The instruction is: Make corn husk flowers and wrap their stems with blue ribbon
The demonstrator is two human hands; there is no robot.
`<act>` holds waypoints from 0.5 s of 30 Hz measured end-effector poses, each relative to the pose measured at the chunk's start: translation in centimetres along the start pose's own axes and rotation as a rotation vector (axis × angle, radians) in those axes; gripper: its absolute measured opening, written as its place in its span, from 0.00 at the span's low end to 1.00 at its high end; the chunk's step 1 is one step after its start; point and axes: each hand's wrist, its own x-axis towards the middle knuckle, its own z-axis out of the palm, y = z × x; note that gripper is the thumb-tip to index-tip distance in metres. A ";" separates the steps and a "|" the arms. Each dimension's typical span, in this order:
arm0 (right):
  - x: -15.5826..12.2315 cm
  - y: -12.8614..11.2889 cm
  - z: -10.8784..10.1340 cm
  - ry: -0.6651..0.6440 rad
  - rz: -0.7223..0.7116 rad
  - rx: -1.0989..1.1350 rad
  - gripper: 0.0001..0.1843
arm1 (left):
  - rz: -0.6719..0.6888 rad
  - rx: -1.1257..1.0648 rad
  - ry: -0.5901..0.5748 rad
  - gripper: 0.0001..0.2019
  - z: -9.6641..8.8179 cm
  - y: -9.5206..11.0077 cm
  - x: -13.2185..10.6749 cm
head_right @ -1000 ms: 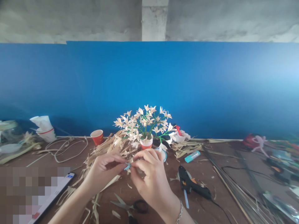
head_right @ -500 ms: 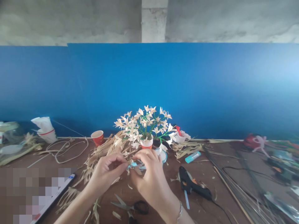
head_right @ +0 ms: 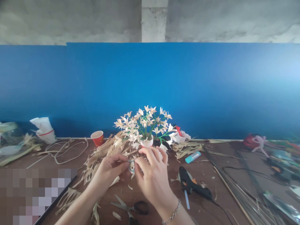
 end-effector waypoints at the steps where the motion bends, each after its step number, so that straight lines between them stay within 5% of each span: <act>1: 0.1 0.0 -0.1 -0.008 0.005 0.009 0.07 | 0.026 0.003 0.005 0.06 0.1 0.0 0.0; 7: 0.4 0.5 -0.5 -0.139 0.090 0.187 0.07 | 0.251 0.033 -0.009 0.02 0.3 0.1 0.2; 15: 0.5 1.8 -1.8 -0.544 0.334 0.624 0.10 | 0.241 0.025 -0.156 0.04 0.8 0.8 -0.3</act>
